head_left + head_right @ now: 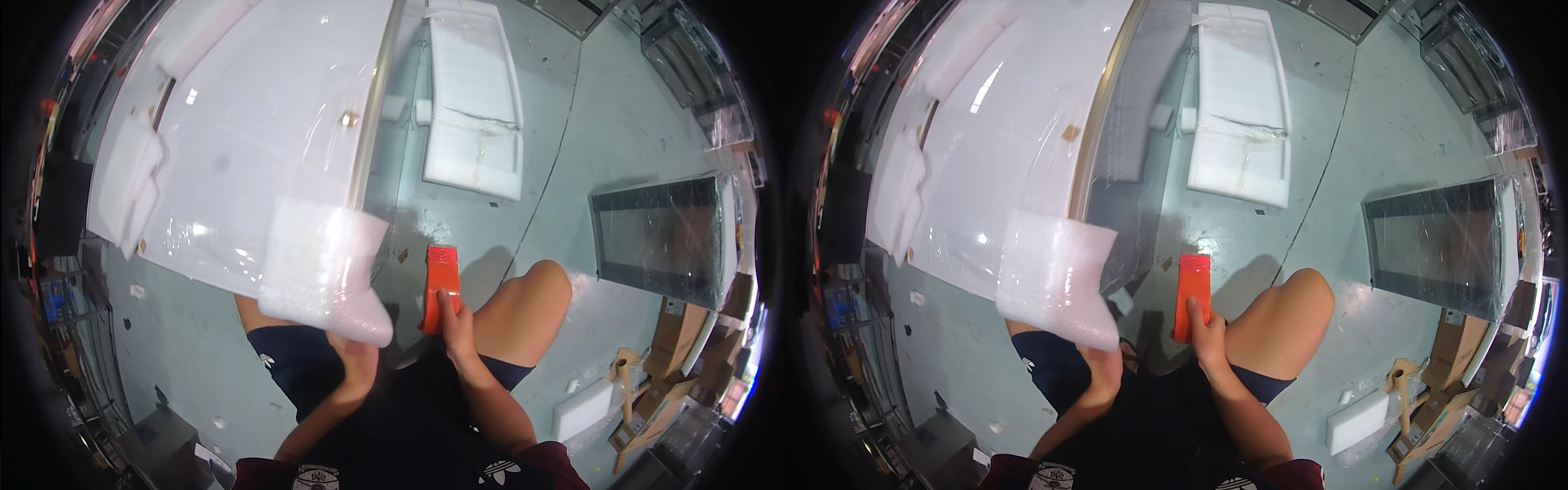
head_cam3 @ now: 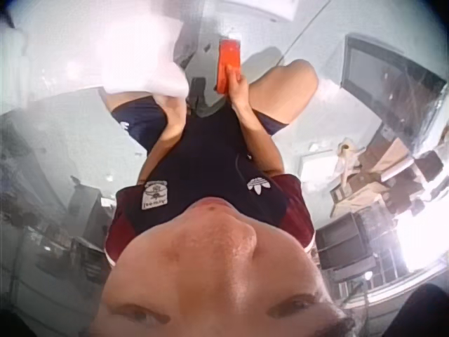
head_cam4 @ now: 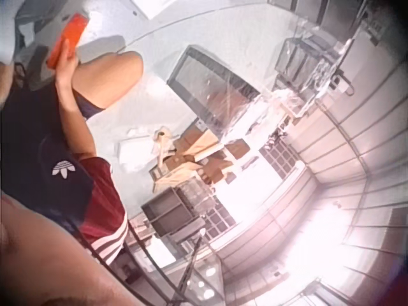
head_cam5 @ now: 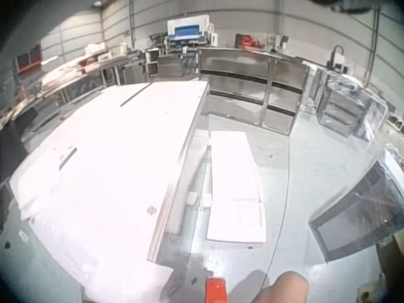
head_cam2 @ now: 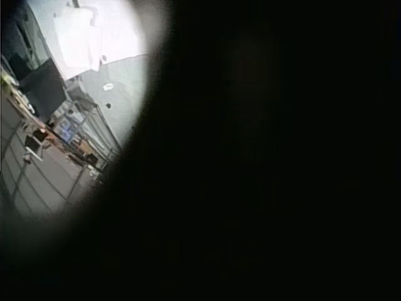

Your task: The person cuts white foam sheets with a utility knife and wraps them with clear packing tape using a handheld dispenser. The person places the wrapped foam pieces onto a large white panel in a workshop.

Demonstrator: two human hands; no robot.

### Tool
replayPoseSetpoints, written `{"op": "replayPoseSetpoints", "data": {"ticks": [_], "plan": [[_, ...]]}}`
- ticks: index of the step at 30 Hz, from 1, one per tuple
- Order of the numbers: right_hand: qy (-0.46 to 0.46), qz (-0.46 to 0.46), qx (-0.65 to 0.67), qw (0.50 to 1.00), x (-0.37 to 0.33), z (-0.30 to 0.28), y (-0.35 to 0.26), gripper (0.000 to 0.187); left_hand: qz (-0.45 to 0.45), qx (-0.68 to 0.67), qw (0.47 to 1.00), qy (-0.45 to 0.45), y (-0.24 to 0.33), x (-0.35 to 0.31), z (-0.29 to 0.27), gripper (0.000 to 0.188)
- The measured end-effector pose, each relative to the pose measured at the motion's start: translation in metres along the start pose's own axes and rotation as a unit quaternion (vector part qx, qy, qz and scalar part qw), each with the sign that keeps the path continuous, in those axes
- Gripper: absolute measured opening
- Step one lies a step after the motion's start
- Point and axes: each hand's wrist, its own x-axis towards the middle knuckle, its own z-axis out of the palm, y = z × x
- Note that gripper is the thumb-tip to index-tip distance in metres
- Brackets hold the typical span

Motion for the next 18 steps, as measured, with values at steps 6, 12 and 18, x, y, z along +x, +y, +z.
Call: {"op": "replayPoseSetpoints", "data": {"ticks": [6,12,18], "plan": [[-0.022,-0.029,0.005,0.999,0.014,-0.003,0.012,0.053,-0.123,-0.08,0.989,0.035,-0.005,-0.002,0.008,0.042],[-0.033,0.063,0.037,0.997,0.004,-0.002,-0.007,0.052,-0.14,0.029,0.99,-0.008,0.034,0.013,0.022,0.036],[-0.048,0.029,0.046,0.997,0.0,0.001,-0.017,0.051,-0.096,0.091,0.985,-0.107,0.048,0.003,0.012,0.022]]}}
